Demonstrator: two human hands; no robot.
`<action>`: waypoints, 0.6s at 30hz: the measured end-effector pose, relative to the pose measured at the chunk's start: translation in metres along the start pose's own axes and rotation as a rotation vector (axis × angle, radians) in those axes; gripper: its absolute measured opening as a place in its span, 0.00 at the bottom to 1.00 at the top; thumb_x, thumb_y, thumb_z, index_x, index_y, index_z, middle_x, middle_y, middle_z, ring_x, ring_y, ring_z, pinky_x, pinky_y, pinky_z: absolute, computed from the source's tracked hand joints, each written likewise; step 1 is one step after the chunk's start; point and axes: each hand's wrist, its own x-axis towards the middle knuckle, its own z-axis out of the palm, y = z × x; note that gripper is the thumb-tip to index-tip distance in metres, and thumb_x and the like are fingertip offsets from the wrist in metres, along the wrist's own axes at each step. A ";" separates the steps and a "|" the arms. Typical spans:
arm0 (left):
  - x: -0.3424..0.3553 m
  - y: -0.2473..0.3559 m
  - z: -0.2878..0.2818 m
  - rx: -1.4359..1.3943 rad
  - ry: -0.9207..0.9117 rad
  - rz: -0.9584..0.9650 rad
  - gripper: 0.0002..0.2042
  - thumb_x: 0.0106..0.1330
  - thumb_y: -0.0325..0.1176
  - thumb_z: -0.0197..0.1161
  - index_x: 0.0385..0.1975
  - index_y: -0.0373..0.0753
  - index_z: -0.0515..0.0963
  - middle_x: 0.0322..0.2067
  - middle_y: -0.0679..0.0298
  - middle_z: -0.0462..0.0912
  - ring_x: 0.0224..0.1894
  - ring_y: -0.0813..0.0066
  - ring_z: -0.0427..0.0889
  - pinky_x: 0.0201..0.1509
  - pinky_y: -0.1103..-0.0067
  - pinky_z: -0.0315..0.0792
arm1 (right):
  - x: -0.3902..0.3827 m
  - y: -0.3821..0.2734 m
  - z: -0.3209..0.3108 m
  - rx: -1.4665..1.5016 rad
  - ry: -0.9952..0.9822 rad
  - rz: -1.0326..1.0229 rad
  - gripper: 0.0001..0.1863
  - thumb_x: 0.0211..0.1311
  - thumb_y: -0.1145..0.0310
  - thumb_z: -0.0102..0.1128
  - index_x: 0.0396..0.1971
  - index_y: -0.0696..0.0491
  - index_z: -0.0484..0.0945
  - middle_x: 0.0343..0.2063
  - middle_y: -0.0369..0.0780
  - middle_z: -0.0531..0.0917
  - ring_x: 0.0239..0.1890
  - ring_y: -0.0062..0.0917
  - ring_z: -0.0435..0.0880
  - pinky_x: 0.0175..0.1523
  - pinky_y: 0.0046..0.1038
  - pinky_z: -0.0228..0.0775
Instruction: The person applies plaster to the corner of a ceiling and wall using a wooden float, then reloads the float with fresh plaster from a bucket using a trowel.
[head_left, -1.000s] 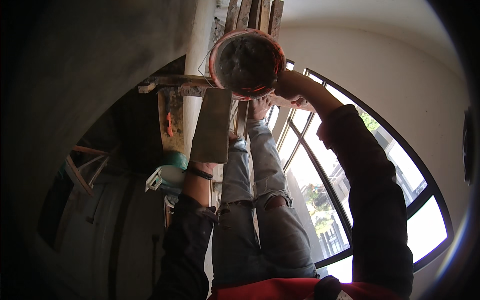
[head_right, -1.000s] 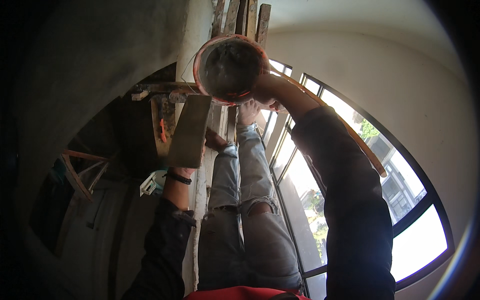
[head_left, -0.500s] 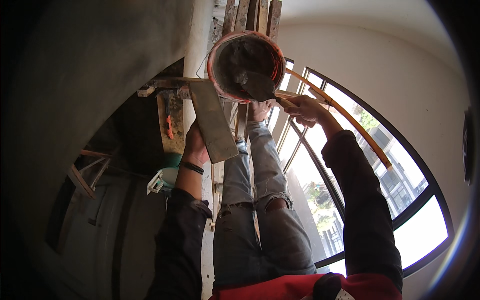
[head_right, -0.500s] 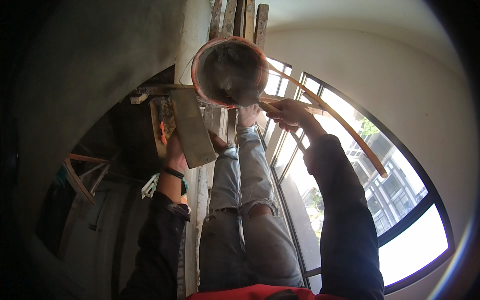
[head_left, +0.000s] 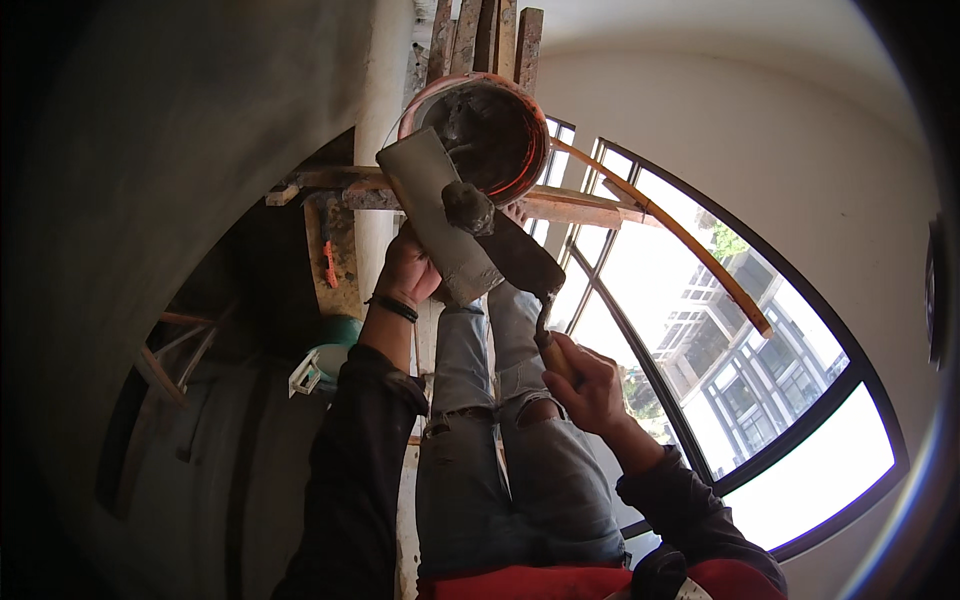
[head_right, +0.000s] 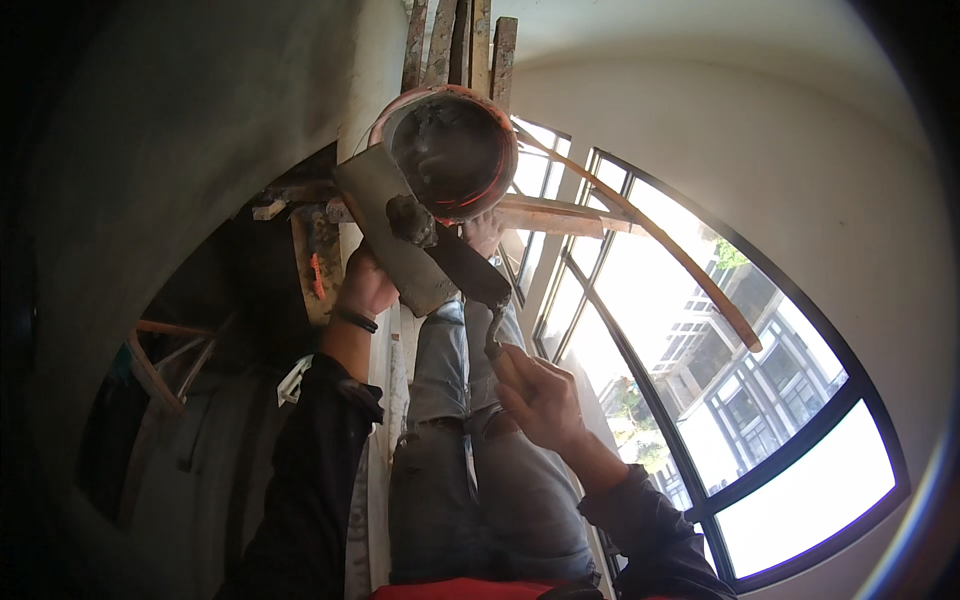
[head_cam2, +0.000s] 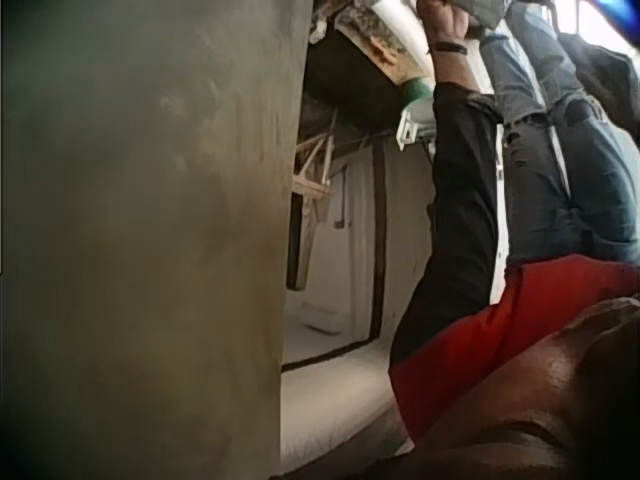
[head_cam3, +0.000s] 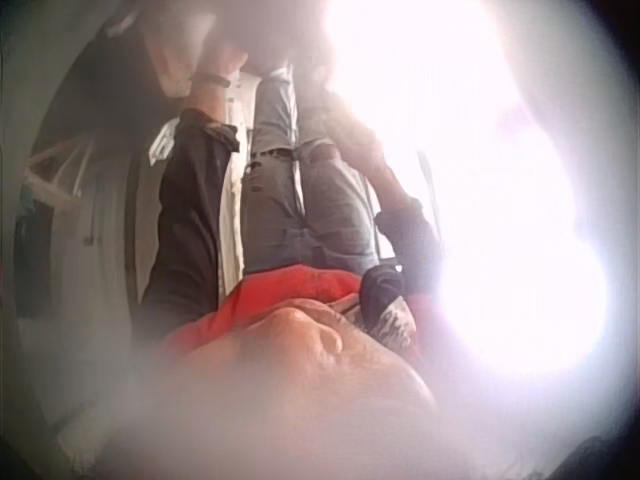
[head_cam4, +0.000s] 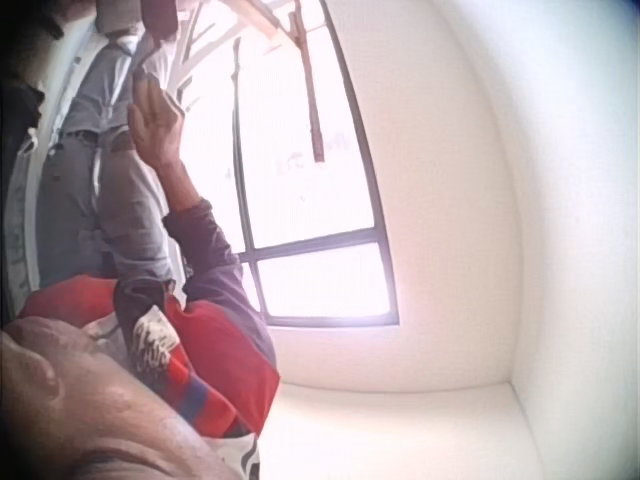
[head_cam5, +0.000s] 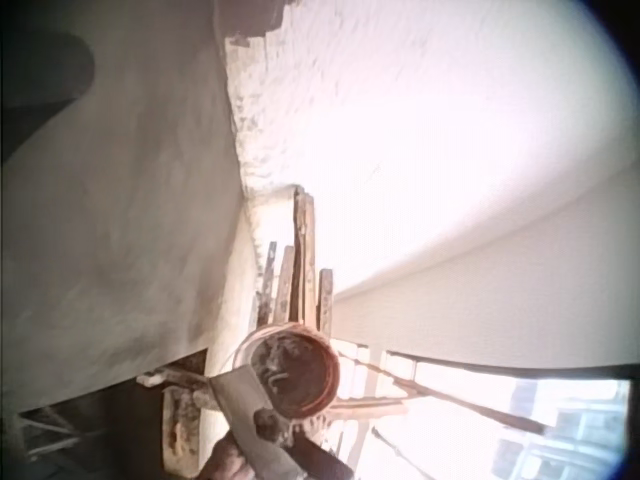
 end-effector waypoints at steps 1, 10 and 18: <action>0.005 -0.006 0.011 -0.023 -0.023 -0.010 0.17 0.70 0.34 0.62 0.56 0.39 0.74 0.54 0.65 0.80 0.56 0.71 0.80 0.63 0.72 0.74 | -0.009 -0.004 0.010 -0.005 0.052 0.025 0.29 0.58 0.72 0.67 0.61 0.56 0.74 0.33 0.48 0.83 0.35 0.40 0.86 0.42 0.34 0.76; 0.012 -0.025 0.022 -0.096 -0.123 -0.135 0.18 0.67 0.32 0.66 0.54 0.36 0.76 0.50 0.61 0.83 0.54 0.68 0.82 0.62 0.69 0.75 | -0.037 -0.054 0.033 -0.024 0.214 0.104 0.26 0.56 0.72 0.69 0.56 0.61 0.76 0.39 0.51 0.83 0.40 0.44 0.86 0.43 0.35 0.77; -0.001 -0.009 0.017 -0.087 -0.269 -0.119 0.15 0.67 0.33 0.65 0.51 0.35 0.78 0.47 0.60 0.84 0.49 0.67 0.84 0.57 0.70 0.78 | -0.047 -0.062 0.016 -0.077 0.090 -0.135 0.21 0.61 0.69 0.64 0.52 0.63 0.75 0.34 0.48 0.83 0.34 0.37 0.85 0.37 0.32 0.76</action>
